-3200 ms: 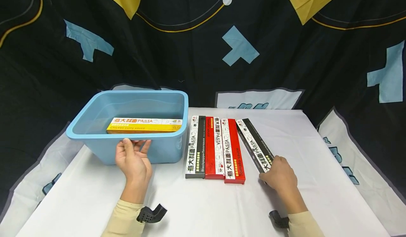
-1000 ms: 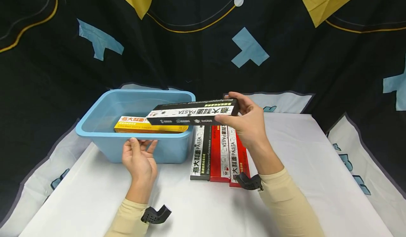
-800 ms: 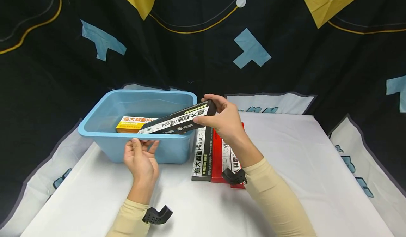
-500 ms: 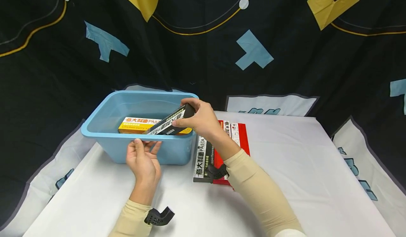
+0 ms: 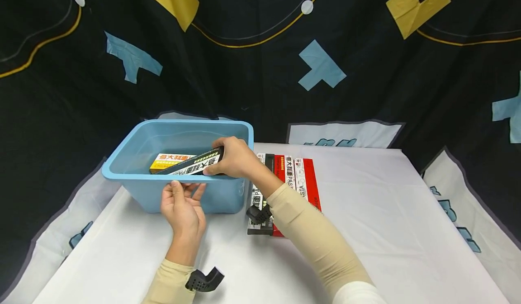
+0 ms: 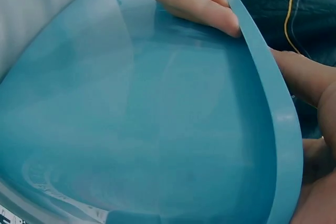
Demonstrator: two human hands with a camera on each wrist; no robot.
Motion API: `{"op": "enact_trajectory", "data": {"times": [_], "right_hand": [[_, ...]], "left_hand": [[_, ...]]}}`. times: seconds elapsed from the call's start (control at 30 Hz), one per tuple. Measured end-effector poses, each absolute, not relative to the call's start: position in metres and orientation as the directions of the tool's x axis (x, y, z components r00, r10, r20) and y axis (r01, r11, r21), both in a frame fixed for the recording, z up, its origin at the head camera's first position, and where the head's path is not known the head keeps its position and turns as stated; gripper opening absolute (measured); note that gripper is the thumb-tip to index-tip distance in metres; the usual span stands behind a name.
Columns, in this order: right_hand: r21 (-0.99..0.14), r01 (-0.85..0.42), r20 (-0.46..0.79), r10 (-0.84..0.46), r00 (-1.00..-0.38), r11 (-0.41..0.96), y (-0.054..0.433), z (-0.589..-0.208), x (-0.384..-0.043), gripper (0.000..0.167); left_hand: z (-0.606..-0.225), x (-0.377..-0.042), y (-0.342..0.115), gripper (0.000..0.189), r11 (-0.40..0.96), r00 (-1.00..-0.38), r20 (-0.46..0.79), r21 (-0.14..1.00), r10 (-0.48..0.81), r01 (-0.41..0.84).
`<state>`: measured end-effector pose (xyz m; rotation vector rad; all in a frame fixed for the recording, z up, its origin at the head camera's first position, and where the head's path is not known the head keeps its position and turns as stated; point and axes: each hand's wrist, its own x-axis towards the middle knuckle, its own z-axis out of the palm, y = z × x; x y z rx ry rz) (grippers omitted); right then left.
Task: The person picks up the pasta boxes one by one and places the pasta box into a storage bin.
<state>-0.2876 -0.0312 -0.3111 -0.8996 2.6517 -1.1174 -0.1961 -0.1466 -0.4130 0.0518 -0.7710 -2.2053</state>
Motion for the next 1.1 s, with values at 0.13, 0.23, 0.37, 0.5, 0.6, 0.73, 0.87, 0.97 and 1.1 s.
{"op": "enact_trajectory", "data": {"times": [0.13,0.23,0.37,0.5,0.6,0.73,0.87,0.97,1.1], "right_hand": [[-0.684,-0.484,0.132,-0.560,-0.818,0.546,-0.027,-0.315,-0.286,0.070],[-0.714,-0.478,0.197,-0.509,-0.838,0.512,-0.015,-0.320,-0.282,0.068],[-0.748,-0.477,0.320,-0.380,-0.868,0.461,0.012,-0.328,-0.274,0.065],[-0.727,-0.466,0.386,-0.261,-0.885,0.505,0.047,-0.340,-0.266,0.069],[-0.704,-0.404,0.359,-0.198,-0.912,0.583,0.077,-0.351,-0.259,0.075],[-0.664,-0.305,0.284,-0.147,-0.947,0.683,0.115,-0.375,-0.252,0.086],[-0.608,-0.201,0.167,-0.124,-0.978,0.768,0.146,-0.410,-0.244,0.099],[-0.575,-0.159,0.077,-0.140,-0.987,0.803,0.162,-0.435,-0.236,0.113],[-0.553,-0.171,0.050,-0.173,-0.984,0.815,0.175,-0.456,-0.230,0.124]], "left_hand": [[-0.414,-0.196,-0.147,0.024,-0.504,-0.695,0.205,0.553,-0.689,0.663],[-0.415,-0.196,-0.146,0.024,-0.501,-0.696,0.208,0.559,-0.687,0.661],[-0.416,-0.195,-0.145,0.023,-0.506,-0.697,0.210,0.552,-0.685,0.663],[-0.415,-0.195,-0.145,0.023,-0.518,-0.697,0.212,0.532,-0.685,0.670],[-0.414,-0.196,-0.146,0.023,-0.519,-0.694,0.218,0.522,-0.686,0.677],[-0.412,-0.196,-0.148,0.023,-0.516,-0.693,0.225,0.521,-0.685,0.680],[-0.412,-0.197,-0.148,0.024,-0.515,-0.697,0.224,0.530,-0.681,0.674],[-0.413,-0.196,-0.147,0.025,-0.517,-0.698,0.217,0.531,-0.683,0.671],[-0.415,-0.196,-0.145,0.026,-0.518,-0.698,0.215,0.531,-0.683,0.671]]}}
